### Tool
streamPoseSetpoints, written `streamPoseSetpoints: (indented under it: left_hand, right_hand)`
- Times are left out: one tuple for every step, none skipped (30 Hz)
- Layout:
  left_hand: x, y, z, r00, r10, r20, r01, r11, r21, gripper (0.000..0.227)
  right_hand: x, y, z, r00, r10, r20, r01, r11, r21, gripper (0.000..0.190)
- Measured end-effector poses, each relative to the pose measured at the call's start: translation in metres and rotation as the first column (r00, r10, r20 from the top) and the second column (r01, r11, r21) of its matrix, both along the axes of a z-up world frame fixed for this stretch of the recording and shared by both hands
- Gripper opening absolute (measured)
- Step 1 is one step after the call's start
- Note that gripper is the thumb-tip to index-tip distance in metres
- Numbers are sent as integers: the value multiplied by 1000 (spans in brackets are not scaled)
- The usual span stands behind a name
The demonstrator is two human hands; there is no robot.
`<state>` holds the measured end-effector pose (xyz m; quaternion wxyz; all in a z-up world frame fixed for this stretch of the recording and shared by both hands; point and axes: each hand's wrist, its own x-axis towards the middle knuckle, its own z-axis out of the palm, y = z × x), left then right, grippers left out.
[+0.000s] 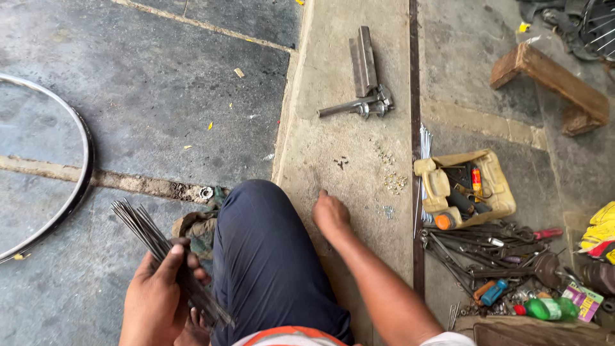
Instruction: The person gathers scattered metal rods from the floor and wipes them with a cloth. The person then picks up a rag and wipes the bundle of rods before placing them down.
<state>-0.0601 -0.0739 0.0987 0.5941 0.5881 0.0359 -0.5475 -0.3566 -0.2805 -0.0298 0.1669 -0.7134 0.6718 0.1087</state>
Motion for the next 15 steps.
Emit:
streamPoseSetpoints:
  left_hand:
    - [1, 2, 0, 1000, -15, 8, 15, 1000, 4, 20]
    - [3, 3, 0, 999, -30, 17, 30, 1000, 8, 21]
    - [4, 2, -1, 999, -45, 29, 43, 998, 37, 21]
    - [5, 1, -2, 997, -60, 41, 57, 996, 67, 20]
    - [5, 0, -3, 996, -76, 53, 70, 993, 94, 20]
    - [5, -3, -6, 995, -85, 52, 81, 994, 79, 20]
    - [3, -5, -8, 994, -92, 52, 89, 994, 68, 20]
    - [3, -6, -11, 994, -99, 52, 96, 994, 57, 20]
    - [2, -6, -12, 993, -113, 33, 111, 993, 42, 21]
    - [0, -7, -14, 992, -127, 15, 127, 992, 27, 21]
    - [-1, -10, -13, 990, -143, -2, 143, 990, 8, 21]
    - [0, -11, -12, 989, -147, -6, 147, 989, 1, 21]
    - [0, -11, -10, 988, -153, -14, 153, 988, -4, 22]
    - [2, -12, -8, 987, -159, -23, 159, 987, -10, 23]
    - [3, -12, -6, 989, -148, -23, 149, 989, 10, 23]
  right_hand:
    - [2, 2, -9, 997, 63, -44, -67, 994, -87, 35]
    - [3, 1, -14, 997, 67, -42, -71, 993, -89, 35]
    - [3, 3, -16, 997, 67, -42, -70, 994, -88, 36]
    - [4, 5, -15, 997, 66, -41, -69, 994, -88, 37]
    - [5, 6, -14, 998, 57, -42, -60, 995, -81, 36]
    - [6, 8, -11, 998, 49, -42, -52, 996, -74, 35]
    - [7, 10, -9, 998, 43, -41, -46, 997, -63, 34]
    - [7, 13, -7, 998, 53, -44, -56, 997, -60, 32]
    - [6, 14, -6, 997, 65, -43, -68, 996, -57, 30]
    - [4, 16, -5, 996, 78, -43, -80, 995, -54, 29]
    - [0, 16, -3, 999, 45, 23, -42, 995, -96, 23]
    - [-8, 15, -2, 996, 14, 89, -2, 991, -135, 18]
    - [-18, 14, 0, 988, -17, 151, 43, 984, -171, 14]
    - [-32, 10, 3, 975, -38, 221, 92, 966, -241, 11]
    - [-45, 5, 5, 956, -54, 290, 146, 940, -308, 9]
